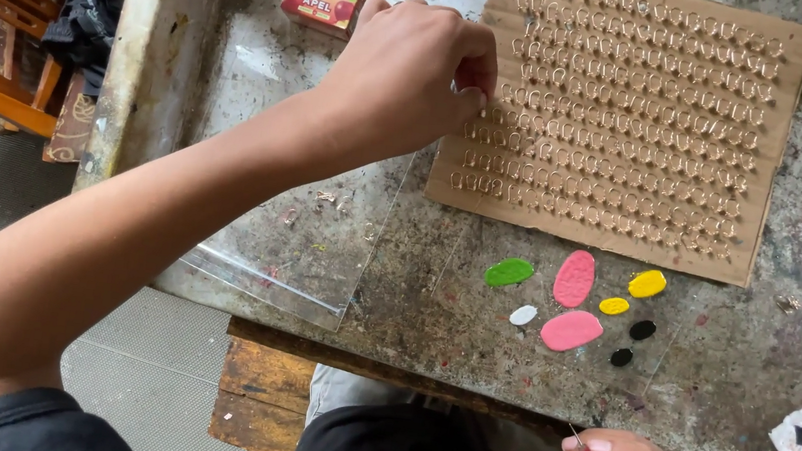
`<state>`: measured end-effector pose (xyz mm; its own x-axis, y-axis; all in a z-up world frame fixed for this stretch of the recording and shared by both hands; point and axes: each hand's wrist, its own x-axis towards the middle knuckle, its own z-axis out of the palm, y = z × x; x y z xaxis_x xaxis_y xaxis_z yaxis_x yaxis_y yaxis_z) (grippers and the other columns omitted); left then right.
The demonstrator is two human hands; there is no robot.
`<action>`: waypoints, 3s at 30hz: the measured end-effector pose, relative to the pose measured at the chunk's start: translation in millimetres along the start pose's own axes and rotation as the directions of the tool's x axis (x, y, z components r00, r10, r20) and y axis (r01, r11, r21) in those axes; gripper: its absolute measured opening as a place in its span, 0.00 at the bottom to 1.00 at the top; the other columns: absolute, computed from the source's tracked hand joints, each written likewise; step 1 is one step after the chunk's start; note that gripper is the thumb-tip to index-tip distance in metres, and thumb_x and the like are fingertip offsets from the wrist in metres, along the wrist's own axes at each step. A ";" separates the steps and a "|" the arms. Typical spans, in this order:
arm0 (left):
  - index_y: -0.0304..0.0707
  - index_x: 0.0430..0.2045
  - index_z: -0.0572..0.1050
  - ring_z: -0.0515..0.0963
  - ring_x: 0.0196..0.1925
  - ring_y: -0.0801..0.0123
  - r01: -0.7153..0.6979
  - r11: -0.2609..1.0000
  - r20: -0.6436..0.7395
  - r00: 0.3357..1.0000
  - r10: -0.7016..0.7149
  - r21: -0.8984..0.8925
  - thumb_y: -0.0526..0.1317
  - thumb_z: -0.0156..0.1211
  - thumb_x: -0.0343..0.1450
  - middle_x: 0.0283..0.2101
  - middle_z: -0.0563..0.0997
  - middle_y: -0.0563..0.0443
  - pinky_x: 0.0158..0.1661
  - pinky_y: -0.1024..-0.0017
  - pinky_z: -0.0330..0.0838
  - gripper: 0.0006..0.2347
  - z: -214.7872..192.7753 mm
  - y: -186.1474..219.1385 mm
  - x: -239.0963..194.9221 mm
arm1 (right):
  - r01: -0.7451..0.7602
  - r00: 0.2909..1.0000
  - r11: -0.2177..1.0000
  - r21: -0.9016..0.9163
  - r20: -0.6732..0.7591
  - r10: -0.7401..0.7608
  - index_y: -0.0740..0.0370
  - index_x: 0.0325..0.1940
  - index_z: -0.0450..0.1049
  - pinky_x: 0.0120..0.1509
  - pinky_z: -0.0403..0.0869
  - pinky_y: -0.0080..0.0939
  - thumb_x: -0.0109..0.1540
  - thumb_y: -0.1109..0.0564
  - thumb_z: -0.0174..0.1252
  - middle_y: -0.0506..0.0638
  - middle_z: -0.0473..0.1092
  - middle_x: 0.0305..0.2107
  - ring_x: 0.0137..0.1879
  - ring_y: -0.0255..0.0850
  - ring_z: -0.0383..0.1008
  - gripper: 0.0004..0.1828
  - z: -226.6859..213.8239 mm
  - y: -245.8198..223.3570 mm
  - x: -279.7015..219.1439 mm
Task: The person uses a fine brush to apply black paint to small metal rings held in their left hand. They repeatedly dip the brush into a black paint blob on a palette and carefully paint the rings one by one, placing finished pieces onto a cardboard sheet.
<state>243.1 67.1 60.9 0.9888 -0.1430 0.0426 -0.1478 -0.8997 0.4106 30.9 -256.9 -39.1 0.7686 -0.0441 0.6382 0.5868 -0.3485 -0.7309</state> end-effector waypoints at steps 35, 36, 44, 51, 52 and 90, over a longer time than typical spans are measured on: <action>0.44 0.44 0.81 0.78 0.43 0.52 -0.084 0.886 -0.025 0.994 0.108 0.456 0.38 0.65 0.71 0.44 0.84 0.49 0.45 0.55 0.68 0.09 -48.7 3.3 -159.0 | -0.060 0.997 0.998 -0.019 -0.050 0.059 0.58 0.43 0.62 0.39 0.78 0.31 0.68 0.57 0.58 0.57 0.64 0.36 0.30 0.37 0.68 0.10 8.9 -16.6 0.6; 0.44 0.44 0.80 0.78 0.41 0.51 -0.020 0.867 -0.066 0.996 0.060 0.498 0.40 0.65 0.71 0.40 0.83 0.49 0.41 0.55 0.69 0.09 -47.8 -0.5 -164.3 | -0.055 0.997 0.998 -0.006 -0.048 0.055 0.59 0.42 0.62 0.38 0.78 0.32 0.67 0.58 0.59 0.58 0.64 0.36 0.29 0.38 0.67 0.10 7.8 -14.4 -0.3; 0.47 0.45 0.80 0.77 0.44 0.51 -0.028 0.937 -0.069 0.996 0.056 0.347 0.44 0.67 0.71 0.45 0.84 0.48 0.43 0.56 0.67 0.11 -22.1 -16.8 -167.9 | 0.136 0.988 0.991 -0.011 -0.077 -0.137 0.62 0.39 0.65 0.33 0.75 0.30 0.65 0.60 0.60 0.59 0.65 0.32 0.25 0.37 0.68 0.09 4.9 15.1 -0.1; 0.50 0.38 0.80 0.74 0.42 0.58 -0.125 0.953 -0.108 0.981 0.160 0.277 0.40 0.62 0.73 0.43 0.85 0.55 0.40 0.62 0.63 0.03 -5.9 -3.0 -169.0 | 0.236 0.965 0.971 -0.042 -0.108 -0.239 0.64 0.36 0.67 0.32 0.74 0.30 0.65 0.59 0.61 0.59 0.67 0.28 0.24 0.37 0.71 0.10 6.6 19.7 3.5; 0.50 0.38 0.80 0.74 0.42 0.58 -0.129 0.953 -0.109 0.980 0.164 0.274 0.40 0.62 0.73 0.43 0.85 0.55 0.40 0.62 0.63 0.03 -4.1 -0.1 -170.2 | 0.238 0.964 0.970 -0.047 -0.108 -0.242 0.64 0.36 0.67 0.32 0.74 0.30 0.65 0.59 0.61 0.59 0.67 0.28 0.24 0.37 0.71 0.10 6.9 20.3 3.3; 0.45 0.50 0.78 0.71 0.35 0.69 -0.182 0.979 -0.460 0.865 0.203 0.090 0.38 0.63 0.78 0.43 0.82 0.61 0.42 0.70 0.57 0.07 35.2 61.1 -205.6 | 0.228 0.964 0.974 0.002 -0.143 -0.225 0.61 0.36 0.66 0.24 0.73 0.29 0.65 0.56 0.61 0.58 0.66 0.28 0.19 0.37 0.68 0.11 10.9 21.8 3.5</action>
<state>30.0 27.0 45.2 0.8345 -0.1163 0.5386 -0.3262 -0.8921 0.3127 49.2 -254.5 -55.4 0.5723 -0.0978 0.8142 0.7468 -0.3480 -0.5668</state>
